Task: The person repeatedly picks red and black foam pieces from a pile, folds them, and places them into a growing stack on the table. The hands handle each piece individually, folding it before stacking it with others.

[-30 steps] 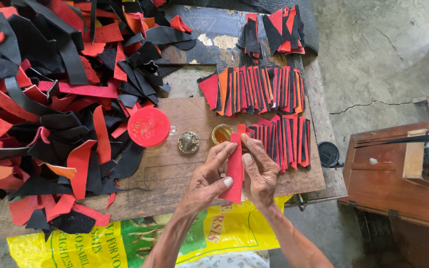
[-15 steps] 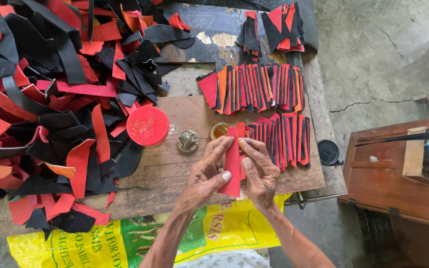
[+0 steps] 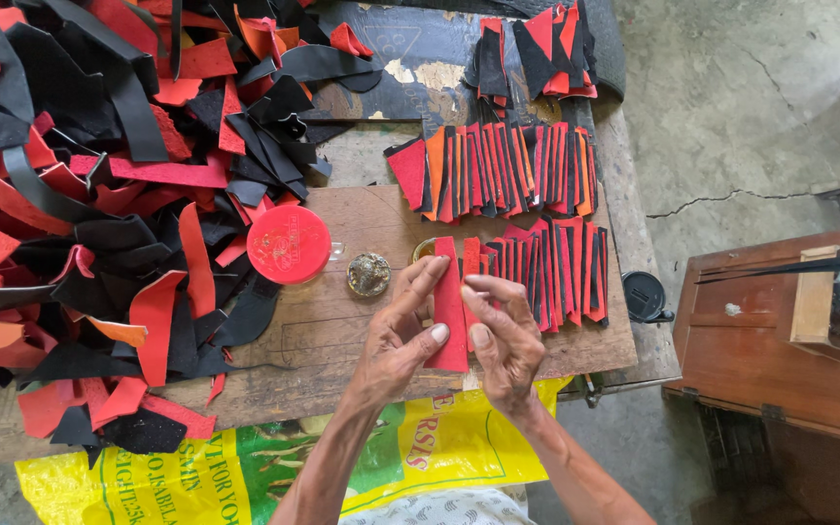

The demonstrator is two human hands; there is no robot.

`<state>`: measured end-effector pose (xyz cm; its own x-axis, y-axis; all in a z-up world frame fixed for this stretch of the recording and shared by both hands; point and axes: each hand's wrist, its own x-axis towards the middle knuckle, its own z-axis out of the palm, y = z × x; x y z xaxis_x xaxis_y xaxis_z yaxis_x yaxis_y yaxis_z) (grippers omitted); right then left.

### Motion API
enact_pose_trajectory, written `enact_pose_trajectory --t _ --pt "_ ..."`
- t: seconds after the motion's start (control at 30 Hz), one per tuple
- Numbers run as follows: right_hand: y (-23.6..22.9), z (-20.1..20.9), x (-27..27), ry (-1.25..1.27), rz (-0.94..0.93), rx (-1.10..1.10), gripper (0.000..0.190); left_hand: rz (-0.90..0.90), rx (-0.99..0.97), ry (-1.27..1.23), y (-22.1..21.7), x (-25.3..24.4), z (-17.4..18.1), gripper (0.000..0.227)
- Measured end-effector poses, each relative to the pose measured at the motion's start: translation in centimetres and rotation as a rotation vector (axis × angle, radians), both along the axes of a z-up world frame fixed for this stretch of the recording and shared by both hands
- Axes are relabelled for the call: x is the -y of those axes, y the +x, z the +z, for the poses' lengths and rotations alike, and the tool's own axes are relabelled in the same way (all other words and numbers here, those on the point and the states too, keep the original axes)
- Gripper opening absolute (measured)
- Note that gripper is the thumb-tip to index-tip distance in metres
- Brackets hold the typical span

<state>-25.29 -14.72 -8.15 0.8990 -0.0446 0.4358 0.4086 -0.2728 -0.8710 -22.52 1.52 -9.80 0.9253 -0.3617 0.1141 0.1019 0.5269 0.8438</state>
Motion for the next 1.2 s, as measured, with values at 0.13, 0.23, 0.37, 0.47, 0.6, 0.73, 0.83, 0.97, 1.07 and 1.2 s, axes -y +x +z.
enact_pose_trajectory --t 0.13,0.23,0.37,0.47,0.6,0.73,0.83,0.97,1.07,1.2 --pt "-0.1 0.1 0.0 -0.108 -0.043 0.113 0.029 0.037 -0.005 0.017 0.2 -0.1 -0.1 0.072" --pt "-0.3 0.3 0.2 -0.097 -0.057 0.16 0.025 0.063 0.002 0.017 0.4 -0.1 -0.1 0.073" --pt "-0.6 -0.1 -0.1 0.271 0.051 0.041 0.026 0.078 -0.013 -0.001 0.6 -0.1 -0.1 0.077" --pt "-1.2 -0.6 -0.3 0.4 0.133 -0.154 0.039 0.081 0.013 -0.007 0.9 -0.1 -0.2 0.079" --pt "-1.7 -1.5 -0.4 0.397 0.139 -0.235 0.039 0.077 0.022 -0.015 1.0 -0.1 -0.3 0.08" --pt "-2.0 -2.3 -0.4 0.418 0.115 -0.217 0.035 0.088 0.021 -0.008 1.1 -0.1 -0.3 0.08" --pt "-2.3 -2.3 -0.2 0.339 0.08 -0.177 0.032 0.102 0.001 0.009 1.1 -0.1 -0.3 0.081" --pt "-2.3 -1.7 -0.2 0.272 0.091 -0.145 0.034 0.117 0.026 0.029 1.3 -0.1 -0.3 0.081" --pt "-2.4 -1.1 -0.3 0.209 0.062 -0.145 0.034 0.133 0.042 -0.003 1.4 0.2 -0.4 0.081" --pt "-2.6 -0.5 -0.5 0.134 0.006 -0.097 0.03 0.179 0.022 -0.015 1.5 0.2 -0.5 0.082"
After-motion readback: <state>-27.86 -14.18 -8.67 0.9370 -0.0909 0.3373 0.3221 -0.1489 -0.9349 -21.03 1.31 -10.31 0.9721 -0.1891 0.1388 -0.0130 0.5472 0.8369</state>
